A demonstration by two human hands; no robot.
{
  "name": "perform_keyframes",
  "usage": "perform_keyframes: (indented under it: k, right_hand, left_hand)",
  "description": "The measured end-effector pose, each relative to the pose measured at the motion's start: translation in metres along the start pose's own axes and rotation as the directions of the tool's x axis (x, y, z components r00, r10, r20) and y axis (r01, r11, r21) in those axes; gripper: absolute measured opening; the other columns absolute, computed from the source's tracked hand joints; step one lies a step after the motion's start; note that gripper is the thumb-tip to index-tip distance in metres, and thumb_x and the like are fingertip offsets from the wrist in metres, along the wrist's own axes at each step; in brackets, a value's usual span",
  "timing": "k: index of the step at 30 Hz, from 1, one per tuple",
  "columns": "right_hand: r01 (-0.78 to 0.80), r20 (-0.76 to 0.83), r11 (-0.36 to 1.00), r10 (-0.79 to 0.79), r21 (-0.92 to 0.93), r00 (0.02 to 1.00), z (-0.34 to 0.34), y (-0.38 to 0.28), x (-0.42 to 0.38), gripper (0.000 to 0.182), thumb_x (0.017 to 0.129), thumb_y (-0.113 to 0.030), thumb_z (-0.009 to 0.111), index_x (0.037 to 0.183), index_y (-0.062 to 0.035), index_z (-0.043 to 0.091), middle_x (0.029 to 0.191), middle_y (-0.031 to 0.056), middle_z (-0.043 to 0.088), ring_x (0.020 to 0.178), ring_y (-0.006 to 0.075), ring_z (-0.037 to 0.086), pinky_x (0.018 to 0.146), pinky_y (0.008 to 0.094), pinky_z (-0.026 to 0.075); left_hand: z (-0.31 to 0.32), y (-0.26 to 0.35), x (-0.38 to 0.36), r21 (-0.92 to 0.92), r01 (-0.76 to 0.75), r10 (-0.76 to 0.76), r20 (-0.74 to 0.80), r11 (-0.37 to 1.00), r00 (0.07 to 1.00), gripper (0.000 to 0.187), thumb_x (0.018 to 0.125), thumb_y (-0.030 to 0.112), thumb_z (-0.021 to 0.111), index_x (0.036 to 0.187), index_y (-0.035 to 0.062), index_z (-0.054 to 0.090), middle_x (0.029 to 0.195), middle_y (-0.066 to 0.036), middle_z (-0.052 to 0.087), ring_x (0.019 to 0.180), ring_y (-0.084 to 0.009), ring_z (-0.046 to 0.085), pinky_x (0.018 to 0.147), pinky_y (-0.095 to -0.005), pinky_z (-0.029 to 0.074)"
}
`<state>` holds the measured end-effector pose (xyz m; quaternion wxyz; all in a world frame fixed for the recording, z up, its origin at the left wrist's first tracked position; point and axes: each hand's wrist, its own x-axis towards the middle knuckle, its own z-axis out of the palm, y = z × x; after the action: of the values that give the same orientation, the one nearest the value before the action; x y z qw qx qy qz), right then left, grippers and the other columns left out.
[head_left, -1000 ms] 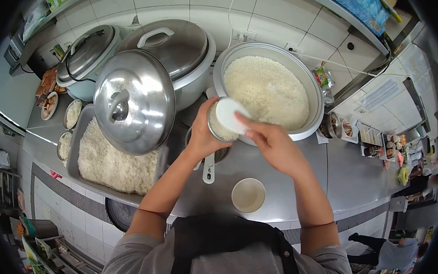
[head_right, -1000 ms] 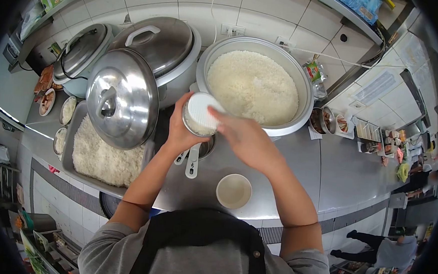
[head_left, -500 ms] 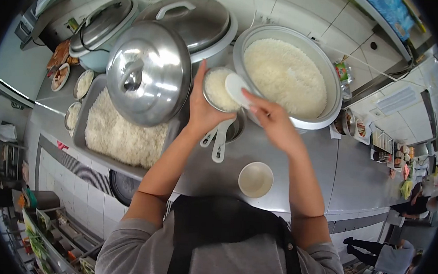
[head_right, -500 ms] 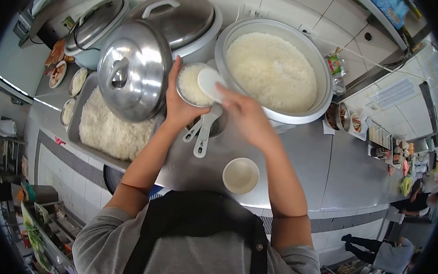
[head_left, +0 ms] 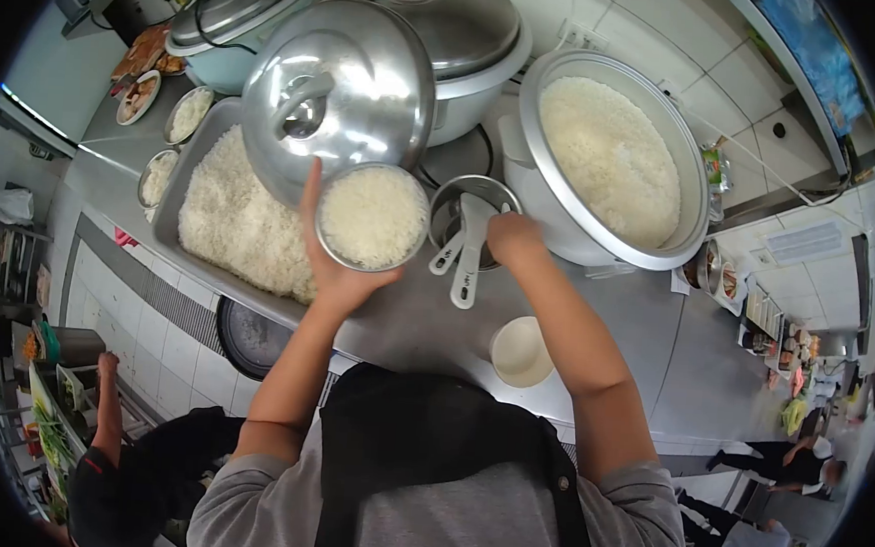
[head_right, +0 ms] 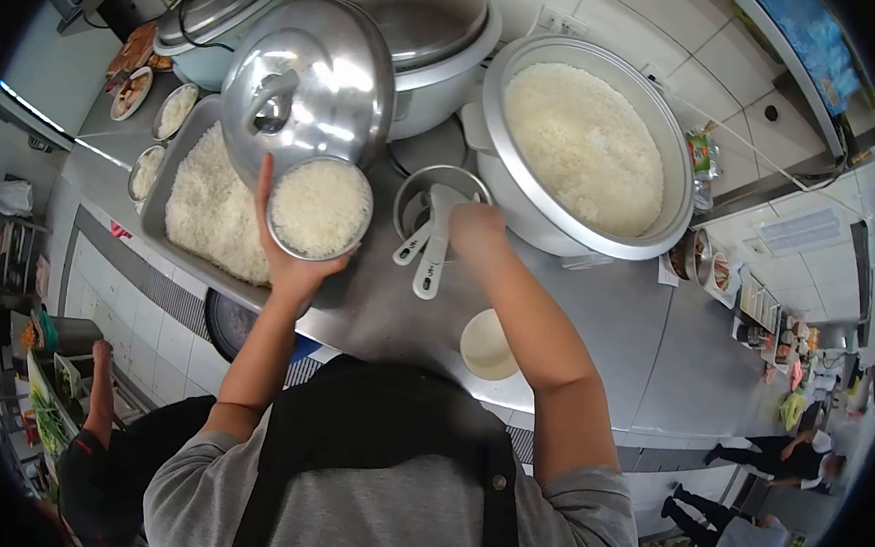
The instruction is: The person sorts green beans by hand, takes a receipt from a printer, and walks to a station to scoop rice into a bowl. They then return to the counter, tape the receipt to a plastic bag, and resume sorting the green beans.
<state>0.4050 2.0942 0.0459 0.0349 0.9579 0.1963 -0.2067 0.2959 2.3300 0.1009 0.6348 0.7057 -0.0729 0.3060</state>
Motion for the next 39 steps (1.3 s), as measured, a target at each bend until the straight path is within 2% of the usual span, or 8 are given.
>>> perform_keyframes:
  k: [4, 8, 11, 15, 19, 22, 27, 39]
  right_hand:
    - [0.089, -0.465, 0.962, 0.043, 0.258, 0.884, -0.025, -0.006, -0.006, 0.02, 0.092, -0.013, 0.06, 0.099, 0.0002, 0.073, 0.09, 0.0194, 0.07, 0.086, 0.0334, 0.068, 0.087, 0.0383, 0.054]
    - [0.089, -0.09, -0.12, 0.001, 0.989, 0.996, -0.009, -0.017, -0.052, 0.053, 0.104, -0.049, 0.044, 0.134, -0.008, 0.061, 0.128, 0.0081, 0.065, 0.116, 0.0283, 0.06, 0.106, 0.0379, 0.043]
    - [-0.297, -0.385, -0.926, -0.369, 0.234, 0.846, 0.043, -0.035, -0.1, 0.081, 0.097, -0.071, 0.035, 0.154, -0.0138, 0.035, 0.153, 0.013, 0.043, 0.141, 0.0268, 0.042, 0.116, 0.0454, 0.034]
    - [-0.076, -0.272, -0.997, -0.082, 0.031, 0.959, 0.072, -0.021, -0.16, 0.082, 0.094, -0.072, 0.04, 0.154, -0.0155, 0.036, 0.153, 0.0139, 0.042, 0.143, 0.0294, 0.04, 0.115, 0.0521, 0.034]
    - [0.178, -0.172, -0.938, 0.13, 0.299, 0.976, 0.098, 0.031, -0.218, 0.078, 0.092, -0.056, 0.057, 0.155, -0.015, 0.034, 0.152, 0.0153, 0.042, 0.14, 0.0351, 0.042, 0.116, 0.0514, 0.034]
    - [0.18, -0.105, -0.1, 0.512, 0.979, 0.853, 0.102, 0.044, -0.233, 0.095, 0.074, -0.02, 0.085, 0.154, -0.0117, 0.034, 0.146, 0.0165, 0.045, 0.134, 0.036, 0.046, 0.11, 0.044, 0.04]
    - [-0.083, -0.437, 0.753, 0.465, 0.653, 0.77, 0.136, 0.005, -0.212, 0.102, 0.067, -0.027, 0.09, 0.151, -0.0082, 0.035, 0.135, 0.0224, 0.044, 0.123, 0.042, 0.046, 0.106, 0.0479, 0.04]
    - [-0.14, -0.511, 0.863, 0.41, 0.486, 0.756, 0.155, -0.005, -0.198, 0.056, 0.069, -0.035, 0.088, 0.108, -0.0045, 0.062, 0.133, 0.0263, 0.046, 0.122, 0.0431, 0.047, 0.098, 0.0505, 0.042]
  left_hand:
    - [0.008, 0.001, -0.011, -0.154, 0.133, -0.136, -0.012, 0.979, 0.991, 0.143, 0.05, 0.029, 0.098, 0.158, 0.0041, 0.007, 0.139, -0.021, 0.046, 0.126, -0.0304, 0.054, 0.107, -0.0424, 0.046]
    - [0.034, -0.006, -0.026, -0.102, 0.033, -0.019, 0.139, 0.994, 0.99, 0.161, 0.043, 0.041, 0.101, 0.157, 0.0012, -0.005, 0.149, -0.028, 0.032, 0.133, -0.0323, 0.048, 0.113, -0.0447, 0.04]
    - [0.071, -0.011, -0.052, -0.202, 0.003, 0.051, 0.262, 0.979, 0.964, 0.159, 0.046, 0.046, 0.099, 0.157, -0.0002, -0.004, 0.157, -0.025, 0.026, 0.144, -0.0375, 0.03, 0.117, -0.0546, 0.023]
    - [0.1, -0.006, -0.073, 0.217, -0.2, 0.032, 0.598, 0.955, 0.801, 0.152, 0.049, 0.052, 0.095, 0.157, -0.001, 0.003, 0.162, -0.02, 0.024, 0.15, -0.0427, 0.015, 0.116, -0.0667, 0.007]
    - [0.098, -0.009, -0.068, 0.173, -0.122, -0.04, 0.716, 0.977, 0.696, 0.142, 0.047, 0.053, 0.094, 0.156, 0.0017, 0.02, 0.161, -0.017, 0.028, 0.15, -0.0456, 0.011, 0.113, -0.0707, 0.008]
    - [0.099, -0.024, -0.061, 0.189, -0.136, -0.027, 0.672, 0.973, 0.74, 0.125, 0.057, 0.043, 0.094, 0.154, 0.0014, 0.027, 0.159, -0.017, 0.031, 0.149, -0.0459, 0.015, 0.115, -0.0654, 0.016]
    - [0.106, -0.032, -0.059, 0.192, -0.107, -0.036, 0.622, 0.976, 0.782, 0.098, 0.073, 0.027, 0.088, 0.15, 0.0009, 0.034, 0.153, -0.016, 0.039, 0.145, -0.0444, 0.025, 0.115, -0.0536, 0.029]
    - [0.105, -0.025, -0.068, 0.112, -0.07, -0.019, 0.648, 0.991, 0.762, 0.084, 0.077, 0.013, 0.083, 0.148, 0.0023, 0.04, 0.143, -0.017, 0.052, 0.141, -0.0419, 0.036, 0.112, -0.0499, 0.035]
